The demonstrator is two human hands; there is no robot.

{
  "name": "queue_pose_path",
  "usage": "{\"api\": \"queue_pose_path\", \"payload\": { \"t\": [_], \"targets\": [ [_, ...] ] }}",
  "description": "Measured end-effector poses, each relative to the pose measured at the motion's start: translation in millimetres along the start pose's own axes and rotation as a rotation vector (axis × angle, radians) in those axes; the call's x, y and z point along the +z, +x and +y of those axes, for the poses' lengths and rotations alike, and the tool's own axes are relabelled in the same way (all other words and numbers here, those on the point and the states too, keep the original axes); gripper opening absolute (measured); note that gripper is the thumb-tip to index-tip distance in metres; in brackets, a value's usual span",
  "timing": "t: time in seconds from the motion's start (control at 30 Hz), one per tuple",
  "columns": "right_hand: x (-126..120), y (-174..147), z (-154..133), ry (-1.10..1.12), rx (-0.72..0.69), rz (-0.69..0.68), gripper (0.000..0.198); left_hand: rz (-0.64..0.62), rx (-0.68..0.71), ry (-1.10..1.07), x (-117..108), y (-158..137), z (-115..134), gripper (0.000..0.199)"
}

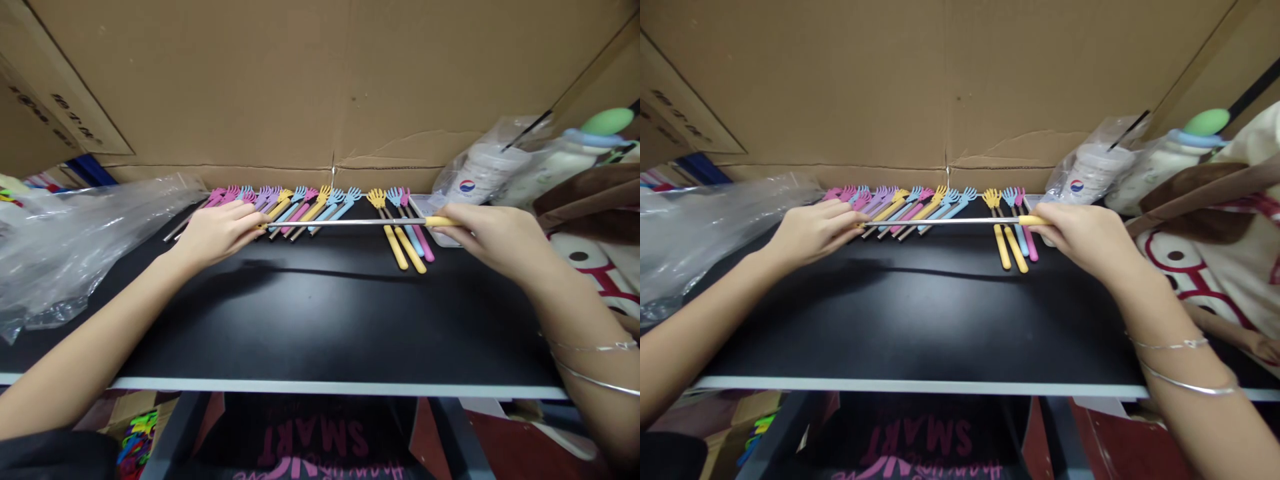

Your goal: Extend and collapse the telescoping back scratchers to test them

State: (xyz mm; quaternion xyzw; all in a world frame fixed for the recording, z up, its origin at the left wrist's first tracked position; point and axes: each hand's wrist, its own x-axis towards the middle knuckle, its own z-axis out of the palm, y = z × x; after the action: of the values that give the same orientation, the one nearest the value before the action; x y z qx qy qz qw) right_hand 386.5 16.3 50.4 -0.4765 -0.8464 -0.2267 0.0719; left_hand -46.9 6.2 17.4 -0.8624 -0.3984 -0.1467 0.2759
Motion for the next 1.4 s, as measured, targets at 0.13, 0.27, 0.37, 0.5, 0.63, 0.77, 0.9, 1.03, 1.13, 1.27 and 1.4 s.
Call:
{"api": "queue_pose_path", "payload": {
  "t": [0.13, 0.27, 0.37, 0.5, 0.63, 0.77, 0.9, 1.03, 1.13, 1.27, 1.4],
  "targets": [
    [-1, 1, -8, -0.023, 0.000, 0.066, 0.044, 0.056, 0.013, 0.019, 3, 6, 8, 0.030],
    [6, 5, -46, 0.016, -0.120, 0.144, 0.047, 0.145, 0.139, -0.017, 2, 18, 39, 0.027],
    [11, 7, -72, 0.014, -0.162, 0.157, 0.048, 0.212, 0.173, -0.040, -1, 23, 63, 0.022],
    [8, 5, -79, 0.029, -0.185, 0.189, 0.048, 0.210, 0.145, -0.031, -8, 24, 72, 0.019],
    [0, 3, -73, 0.076, -0.203, 0.159, 0.045, 0.169, 0.153, -0.007, -15, 23, 68, 0.021],
    [2, 2, -57, 0.119, -0.175, 0.104, 0.047, 0.121, 0.090, 0.038, -16, 20, 57, 0.023],
    [5, 4, -21, 0.112, -0.077, -0.025, 0.045, 0.011, 0.033, 0.014, -13, 13, 26, 0.031],
    [0, 6, 2, 0.111, 0.027, -0.148, 0.039, -0.128, -0.036, -0.063, -16, 9, 4, 0.040],
    [-1, 4, 1, 0.140, 0.034, -0.150, 0.038, -0.160, -0.051, -0.118, -19, 8, 4, 0.041],
    [1, 3, -7, 0.126, 0.021, -0.145, 0.032, -0.171, -0.021, -0.174, -17, 6, 9, 0.037],
    [1, 2, -10, 0.047, 0.057, -0.129, 0.029, -0.131, -0.019, -0.116, -15, 5, 9, 0.037]
  ]
}}
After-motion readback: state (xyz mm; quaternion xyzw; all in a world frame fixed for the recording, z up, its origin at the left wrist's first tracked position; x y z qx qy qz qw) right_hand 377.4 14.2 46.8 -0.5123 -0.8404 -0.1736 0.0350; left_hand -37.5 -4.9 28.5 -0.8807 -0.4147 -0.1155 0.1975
